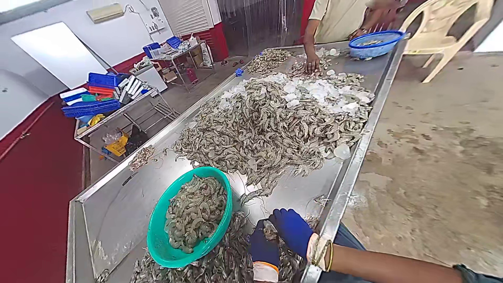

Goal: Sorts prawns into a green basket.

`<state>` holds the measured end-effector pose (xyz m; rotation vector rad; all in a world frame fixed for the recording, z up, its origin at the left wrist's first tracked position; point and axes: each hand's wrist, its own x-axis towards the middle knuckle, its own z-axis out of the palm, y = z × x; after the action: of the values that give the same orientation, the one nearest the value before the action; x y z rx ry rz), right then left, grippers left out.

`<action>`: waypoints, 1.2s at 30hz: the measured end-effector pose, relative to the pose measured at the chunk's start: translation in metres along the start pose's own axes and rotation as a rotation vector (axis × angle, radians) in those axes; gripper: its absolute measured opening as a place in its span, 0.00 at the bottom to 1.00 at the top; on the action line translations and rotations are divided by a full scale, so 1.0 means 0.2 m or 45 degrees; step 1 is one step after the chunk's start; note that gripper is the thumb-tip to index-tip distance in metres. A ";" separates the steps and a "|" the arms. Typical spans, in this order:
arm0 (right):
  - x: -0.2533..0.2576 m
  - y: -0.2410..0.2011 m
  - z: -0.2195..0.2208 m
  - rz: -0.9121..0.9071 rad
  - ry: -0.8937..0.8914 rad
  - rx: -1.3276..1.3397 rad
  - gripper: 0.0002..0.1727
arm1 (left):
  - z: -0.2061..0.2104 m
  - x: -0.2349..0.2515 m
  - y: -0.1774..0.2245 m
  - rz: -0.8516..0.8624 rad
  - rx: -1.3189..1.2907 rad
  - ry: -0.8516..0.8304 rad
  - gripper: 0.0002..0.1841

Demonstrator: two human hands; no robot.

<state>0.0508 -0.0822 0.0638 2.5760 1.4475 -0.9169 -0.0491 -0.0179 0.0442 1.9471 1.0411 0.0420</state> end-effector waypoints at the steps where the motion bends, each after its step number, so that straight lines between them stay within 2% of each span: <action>1: 0.01 0.02 0.02 -0.079 0.061 -0.090 0.17 | -0.02 0.00 0.02 -0.038 0.018 -0.060 0.22; 4: 0.08 0.11 0.03 -0.201 0.213 -0.222 0.09 | -0.09 -0.03 0.00 -0.060 -0.071 -0.165 0.21; 7: 0.23 0.23 -0.12 -0.099 0.201 -0.137 0.13 | -0.18 -0.08 0.00 -0.143 -0.175 -0.154 0.24; 9: 0.37 0.23 -0.21 -0.158 0.268 -0.091 0.17 | -0.22 -0.07 -0.01 -0.215 -0.219 -0.171 0.30; 10: 0.46 0.19 -0.21 -0.204 0.346 -0.072 0.15 | -0.22 -0.05 -0.02 -0.204 -0.249 -0.142 0.31; 12: 0.63 0.11 -0.14 -0.238 0.434 -0.061 0.14 | -0.18 0.01 -0.11 -0.097 -0.254 -0.045 0.33; 14: 0.69 0.06 -0.01 -0.209 0.375 -0.083 0.19 | -0.14 0.06 -0.20 0.117 -0.313 0.159 0.27; 16: 0.59 0.03 0.11 -0.198 0.309 -0.075 0.20 | -0.12 0.11 -0.29 0.322 -0.299 0.321 0.19; 17: 0.50 0.03 0.15 -0.202 0.274 -0.088 0.19 | -0.11 0.12 -0.30 0.347 -0.236 0.361 0.17; 20: 0.18 -0.02 0.10 -0.160 0.116 -0.105 0.18 | -0.14 0.08 -0.17 0.163 0.016 0.188 0.20; 22: 0.06 -0.03 0.05 -0.140 0.089 -0.116 0.20 | -0.13 0.05 -0.06 0.063 0.074 0.022 0.22; 26: 0.04 0.04 0.00 -0.141 0.162 -0.123 0.14 | -0.08 0.00 0.04 -0.020 -0.043 -0.097 0.24; 29: 0.14 0.21 -0.06 -0.009 0.188 -0.045 0.14 | -0.11 -0.03 0.04 -0.007 -0.155 -0.120 0.23; 31: 0.25 0.34 -0.15 0.031 0.140 -0.057 0.18 | -0.15 -0.04 0.02 0.006 -0.297 -0.069 0.21; 33: 0.38 0.42 -0.22 -0.128 0.190 -0.118 0.18 | -0.20 -0.01 -0.04 0.037 -0.631 0.000 0.19; 35: 0.52 0.45 -0.22 -0.288 0.230 -0.162 0.17 | -0.26 0.07 -0.05 0.170 -1.328 0.026 0.11; 36: 0.57 0.46 -0.21 -0.327 0.233 -0.186 0.18 | -0.32 0.10 -0.01 0.204 -1.748 -0.015 0.14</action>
<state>0.1877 -0.0334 0.0184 2.4615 1.8517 -0.5808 -0.0642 0.0405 0.0736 0.7446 0.5335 0.6509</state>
